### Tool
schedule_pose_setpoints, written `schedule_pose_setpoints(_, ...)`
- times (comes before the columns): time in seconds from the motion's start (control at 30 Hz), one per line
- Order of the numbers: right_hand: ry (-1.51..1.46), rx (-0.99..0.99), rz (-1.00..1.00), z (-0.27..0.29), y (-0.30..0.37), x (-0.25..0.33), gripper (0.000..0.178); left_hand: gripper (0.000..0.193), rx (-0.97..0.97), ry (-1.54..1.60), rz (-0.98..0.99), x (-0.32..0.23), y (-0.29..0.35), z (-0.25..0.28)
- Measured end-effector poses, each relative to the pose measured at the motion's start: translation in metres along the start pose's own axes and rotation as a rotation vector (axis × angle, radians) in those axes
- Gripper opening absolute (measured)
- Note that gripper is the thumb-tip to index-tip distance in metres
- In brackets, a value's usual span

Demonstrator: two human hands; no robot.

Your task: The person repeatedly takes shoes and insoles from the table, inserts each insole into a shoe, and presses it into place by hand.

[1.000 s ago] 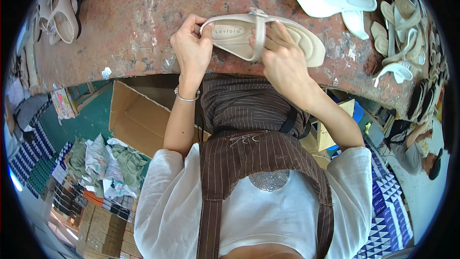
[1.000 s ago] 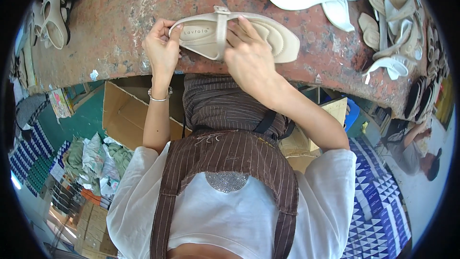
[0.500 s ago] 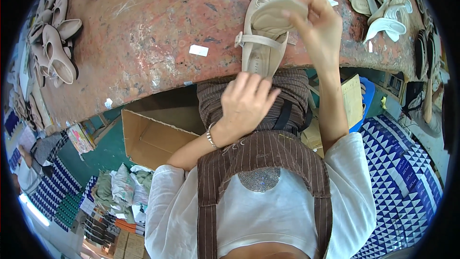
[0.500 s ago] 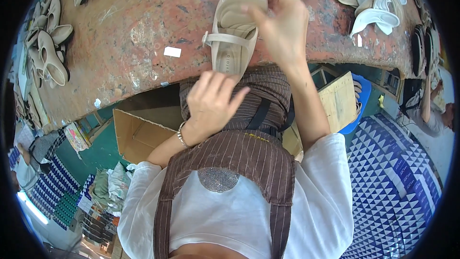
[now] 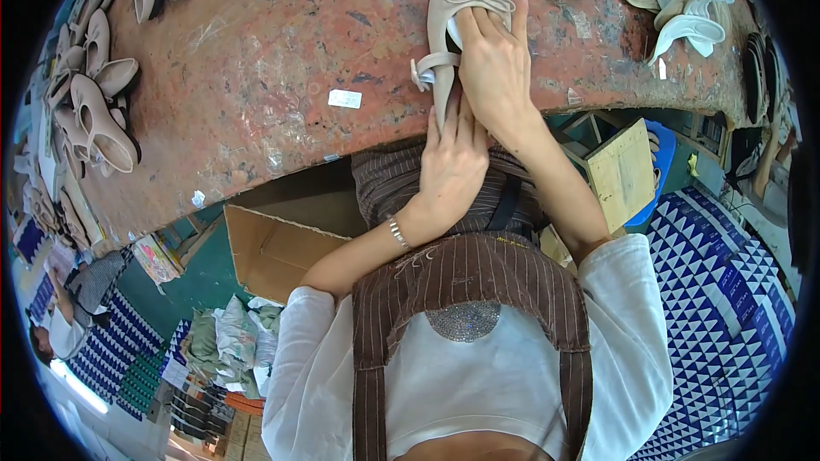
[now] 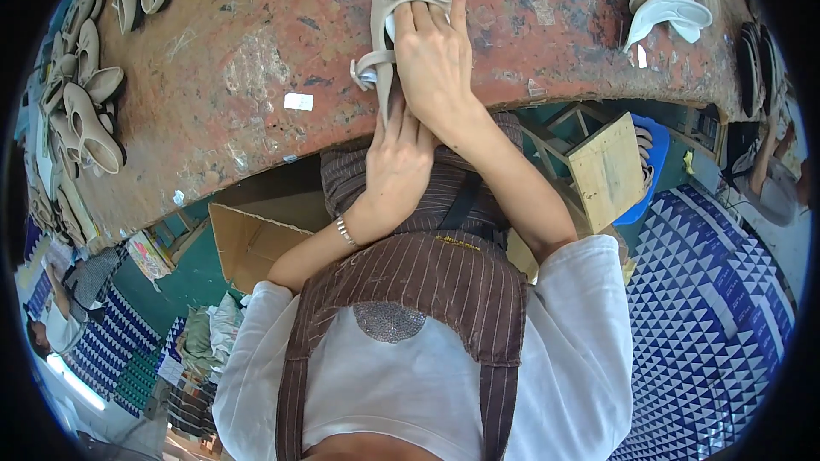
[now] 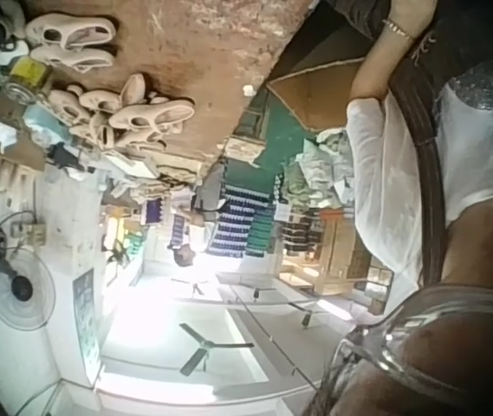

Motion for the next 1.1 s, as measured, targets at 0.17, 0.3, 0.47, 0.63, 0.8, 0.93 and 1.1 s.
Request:
schedule_pose_setpoints(0.17, -0.049, 0.045, 0.211, 0.0, 0.033, 0.014, 0.06, 0.049, -0.031, 0.041, 0.045, -0.004, -0.006, -0.005)
schedule_pose_setpoints(0.3, 0.042, -0.065, 0.261, 0.004, 0.013, 0.022, 0.057, 0.046, 0.006, 0.016, 0.001, -0.003, -0.004, -0.007)
schedule_pose_setpoints(0.47, 0.033, 0.104, 0.134, 0.011, -0.008, 0.016, 0.054, 0.042, -0.1, -0.019, 0.008, -0.002, -0.004, 0.0)
schedule_pose_setpoints(0.63, 0.197, 0.032, 0.179, 0.007, 0.013, 0.026, 0.06, 0.041, -0.146, 0.069, 0.004, -0.001, -0.002, 0.001)
schedule_pose_setpoints(0.8, 0.141, -0.019, 0.148, 0.008, -0.004, 0.027, 0.039, 0.045, -0.015, 0.004, -0.009, -0.001, 0.0, -0.011)
schedule_pose_setpoints(0.93, 0.062, -0.013, 0.227, 0.016, 0.013, 0.041, 0.058, 0.047, -0.029, 0.106, 0.01, 0.0, 0.0, -0.011)
schedule_pose_setpoints(1.1, 0.13, -0.037, 0.158, 0.014, -0.011, 0.03, 0.043, 0.04, -0.021, 0.033, -0.006, 0.002, -0.005, -0.006)
Point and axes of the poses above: each hand's wrist, its own y-axis away from the middle knuckle, its own z-axis out of the back of the hand, x = y × z, the point moved 7 cm from there along -y, towards the middle knuckle, and after that the axes turned 3 degrees about -y, right-handed, at the moved point
